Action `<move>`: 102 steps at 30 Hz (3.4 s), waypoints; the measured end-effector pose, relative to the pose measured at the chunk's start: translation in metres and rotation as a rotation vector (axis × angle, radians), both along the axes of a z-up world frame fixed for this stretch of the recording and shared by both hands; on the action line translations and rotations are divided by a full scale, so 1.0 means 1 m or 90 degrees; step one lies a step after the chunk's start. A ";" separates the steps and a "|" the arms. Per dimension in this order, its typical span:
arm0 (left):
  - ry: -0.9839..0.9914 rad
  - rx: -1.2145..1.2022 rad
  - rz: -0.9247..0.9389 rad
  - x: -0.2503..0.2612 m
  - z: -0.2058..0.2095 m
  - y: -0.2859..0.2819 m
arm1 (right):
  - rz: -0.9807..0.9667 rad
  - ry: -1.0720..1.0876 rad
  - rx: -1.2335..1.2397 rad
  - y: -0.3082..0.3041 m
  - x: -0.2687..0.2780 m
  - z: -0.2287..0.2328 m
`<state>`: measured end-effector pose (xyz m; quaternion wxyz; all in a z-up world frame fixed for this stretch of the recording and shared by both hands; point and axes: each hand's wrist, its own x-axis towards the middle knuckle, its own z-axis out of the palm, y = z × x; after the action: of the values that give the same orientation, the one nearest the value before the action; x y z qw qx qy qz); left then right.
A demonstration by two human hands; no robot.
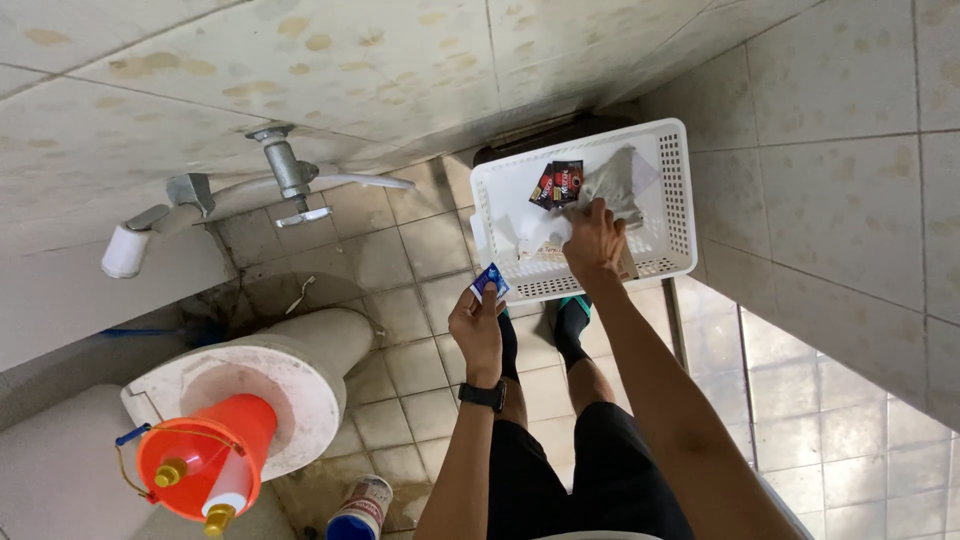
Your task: The person is taking small packets or sachets from a white basket and organizing them into a multi-tiered shelf unit mounted above the toilet.
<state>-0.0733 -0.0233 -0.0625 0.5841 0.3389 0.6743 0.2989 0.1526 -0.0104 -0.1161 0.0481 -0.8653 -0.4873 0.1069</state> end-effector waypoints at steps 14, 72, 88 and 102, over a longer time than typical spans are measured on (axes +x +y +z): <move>0.001 -0.026 -0.017 0.017 0.056 0.023 | -0.476 0.579 0.205 -0.002 0.032 0.101; -0.325 -0.090 -0.271 0.046 0.266 -0.021 | -0.322 0.716 0.510 -0.095 -0.034 0.358; -0.681 -0.311 -0.030 0.026 0.473 -0.036 | -0.004 0.511 0.490 -0.149 -0.147 0.525; -0.954 -0.417 -0.143 -0.008 0.526 -0.030 | 0.091 0.329 0.568 -0.145 -0.158 0.565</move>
<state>-0.0816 -0.0536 0.4638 0.9747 -0.0721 0.1205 0.1738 -0.0057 -0.1557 0.4489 0.5235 -0.6705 -0.5158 0.1018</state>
